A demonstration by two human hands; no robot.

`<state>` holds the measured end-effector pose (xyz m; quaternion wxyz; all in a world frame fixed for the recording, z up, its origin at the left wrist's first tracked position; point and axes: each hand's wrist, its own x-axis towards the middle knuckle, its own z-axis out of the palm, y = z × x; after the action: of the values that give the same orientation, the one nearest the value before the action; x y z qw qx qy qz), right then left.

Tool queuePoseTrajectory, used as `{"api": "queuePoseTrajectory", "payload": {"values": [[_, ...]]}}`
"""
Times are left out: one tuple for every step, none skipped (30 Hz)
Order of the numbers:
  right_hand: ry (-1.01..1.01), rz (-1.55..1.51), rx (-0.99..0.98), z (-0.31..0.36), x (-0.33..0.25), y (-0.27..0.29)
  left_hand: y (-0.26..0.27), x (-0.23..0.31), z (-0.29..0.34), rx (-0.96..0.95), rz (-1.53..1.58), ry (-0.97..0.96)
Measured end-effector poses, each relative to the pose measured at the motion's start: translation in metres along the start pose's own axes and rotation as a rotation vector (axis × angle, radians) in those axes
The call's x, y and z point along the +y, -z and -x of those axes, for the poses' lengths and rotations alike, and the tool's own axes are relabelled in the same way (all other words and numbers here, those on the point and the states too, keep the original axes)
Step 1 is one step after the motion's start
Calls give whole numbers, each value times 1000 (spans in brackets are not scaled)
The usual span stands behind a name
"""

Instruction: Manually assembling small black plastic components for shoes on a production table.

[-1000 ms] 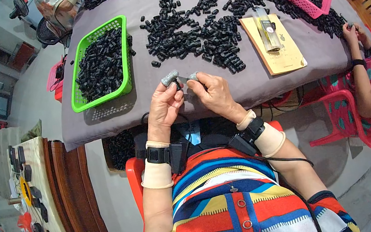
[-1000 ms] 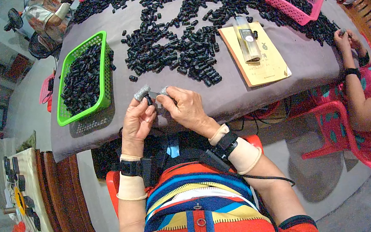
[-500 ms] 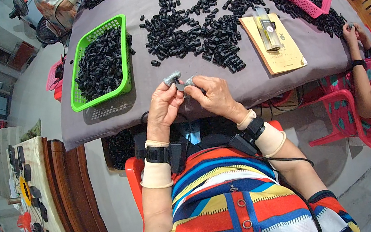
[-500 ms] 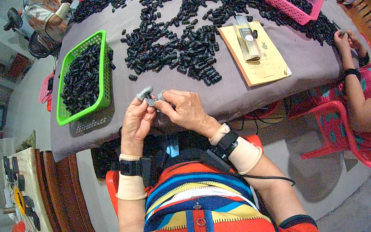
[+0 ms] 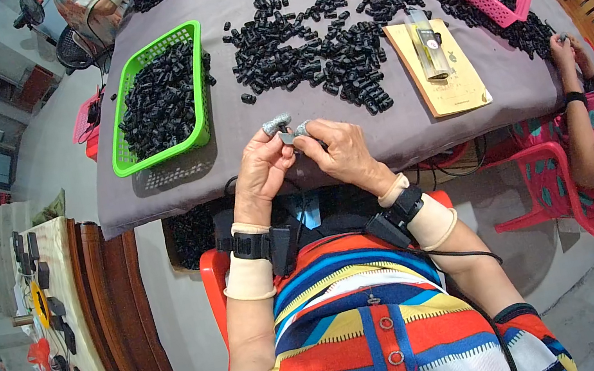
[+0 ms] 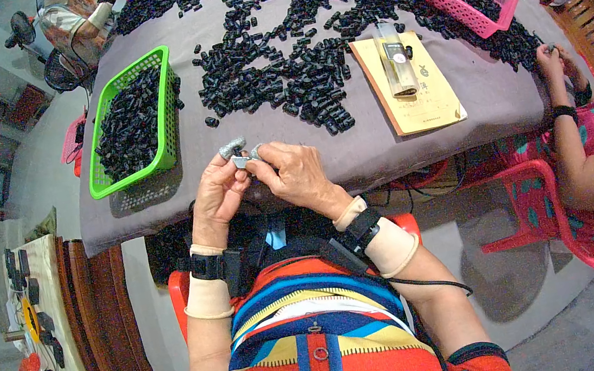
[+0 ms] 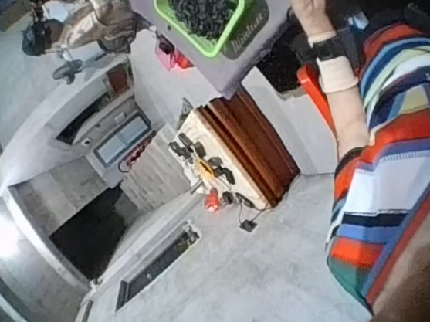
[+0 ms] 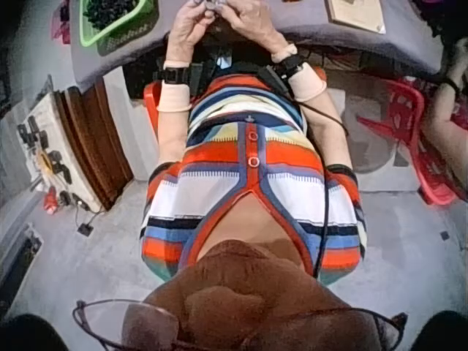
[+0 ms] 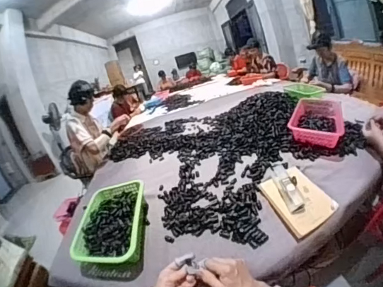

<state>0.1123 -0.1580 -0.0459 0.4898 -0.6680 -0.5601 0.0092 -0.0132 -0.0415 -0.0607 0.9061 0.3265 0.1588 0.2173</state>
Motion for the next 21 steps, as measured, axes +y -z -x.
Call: {"api": "queuePoseTrajectory", "payload": {"values": [[-3,1,-3,0,0,0,0,0,0,0,0,0],[-3,1,-3,0,0,0,1,0,-1,-2,7,2],[-3,4,-5,0,-1,0,2,0,-1,-4,14,4],[-4,8,-7,0,-1,0,3,0,-1,-4,14,3],[-3,8,-8,0,-2,0,4,0,-1,-20,21,6],[-2,11,-5,0,-2,0,3,0,-1,-35,28,9],[-1,14,-2,0,-2,0,3,1,-1,-35,28,9],[-1,14,-3,-1,-3,-1,2,1,-1,-34,28,14],[-6,19,6,-1,-4,-1,1,1,-1,-34,28,19],[-12,23,15,-1,-4,-1,1,1,-1,-34,28,18],[-12,23,15,-1,-4,-1,0,1,-1,-24,22,21],[-12,28,14,0,-3,-1,0,1,-1,-14,16,23],[-13,33,12,0,-3,-2,0,1,-1,-14,16,22],[-13,32,12,-1,-3,-2,1,0,-2,0,8,18],[-15,29,10,-1,-3,-1,2,-1,-2,14,0,14],[-17,25,8,-1,-4,-1,2,-1,-2,14,0,13],[-17,25,8,-1,-3,-2,2,-1,-2,10,1,8],[-15,23,6,-1,-2,-2,2,-2,-2,6,2,3],[-14,21,5,0,-1,-2,3,-2,-2,6,2,2],[-13,21,5,-1,-1,-2,4,-2,-3,10,9,5],[-10,22,0,-1,-1,-2,5,-2,-3,15,17,7]]}}
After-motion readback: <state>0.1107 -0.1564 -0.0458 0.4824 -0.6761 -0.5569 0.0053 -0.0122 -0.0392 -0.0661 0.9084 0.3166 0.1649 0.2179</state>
